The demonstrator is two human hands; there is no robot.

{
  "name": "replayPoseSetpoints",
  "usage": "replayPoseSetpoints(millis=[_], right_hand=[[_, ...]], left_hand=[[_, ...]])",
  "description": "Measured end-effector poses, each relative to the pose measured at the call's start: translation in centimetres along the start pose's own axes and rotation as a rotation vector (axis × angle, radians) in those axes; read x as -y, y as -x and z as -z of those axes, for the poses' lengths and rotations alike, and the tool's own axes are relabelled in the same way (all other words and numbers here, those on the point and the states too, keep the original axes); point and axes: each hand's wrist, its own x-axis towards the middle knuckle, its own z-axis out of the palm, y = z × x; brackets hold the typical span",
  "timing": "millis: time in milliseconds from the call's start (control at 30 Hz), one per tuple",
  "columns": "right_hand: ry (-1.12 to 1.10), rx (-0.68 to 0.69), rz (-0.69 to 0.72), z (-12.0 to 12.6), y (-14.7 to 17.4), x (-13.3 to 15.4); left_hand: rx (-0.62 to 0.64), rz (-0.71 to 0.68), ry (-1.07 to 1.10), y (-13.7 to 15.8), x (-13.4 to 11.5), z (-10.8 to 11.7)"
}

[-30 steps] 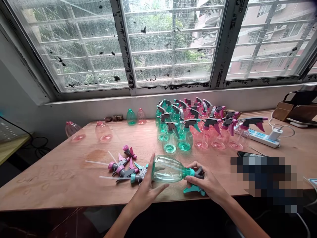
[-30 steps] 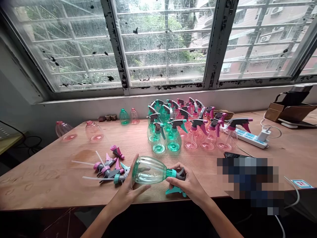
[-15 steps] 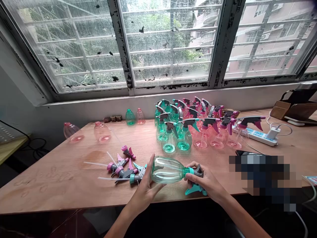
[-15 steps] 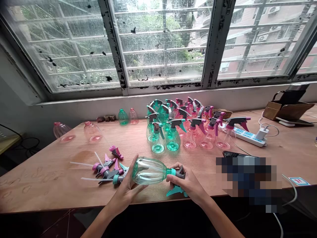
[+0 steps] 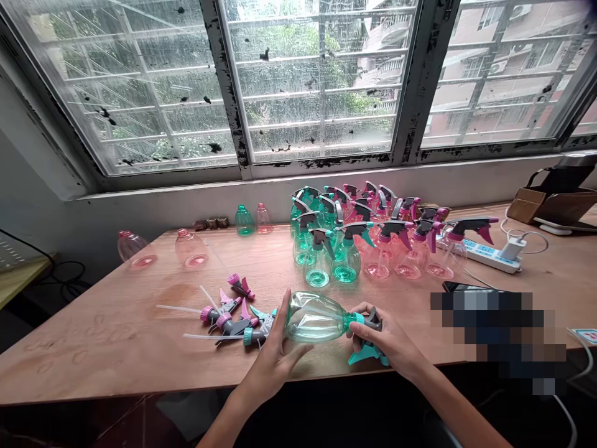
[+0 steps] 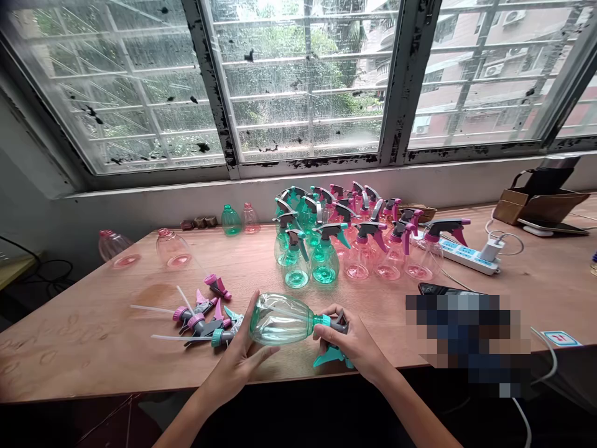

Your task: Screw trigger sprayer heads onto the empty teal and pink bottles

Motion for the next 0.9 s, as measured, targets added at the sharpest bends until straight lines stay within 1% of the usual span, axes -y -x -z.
replayPoseSetpoints(millis=[133,367,667,900], right_hand=[[0.01,0.023,0.002,-0.19,0.3,0.07],[0.015,0.058,0.002,-0.08,0.26,-0.19],[0.045,0.069,0.005,-0.08,0.35,-0.21],[0.031,0.068,0.011,0.28,0.01,-0.64]], left_hand=[[-0.021,0.003,-0.015,0.04,0.06,0.0],[-0.017,0.017,0.028,-0.09,-0.08,-0.16],[-0.036,0.103,0.096,-0.14,-0.38,-0.19],[-0.016,0.094,0.165,-0.56,-0.6,-0.17]])
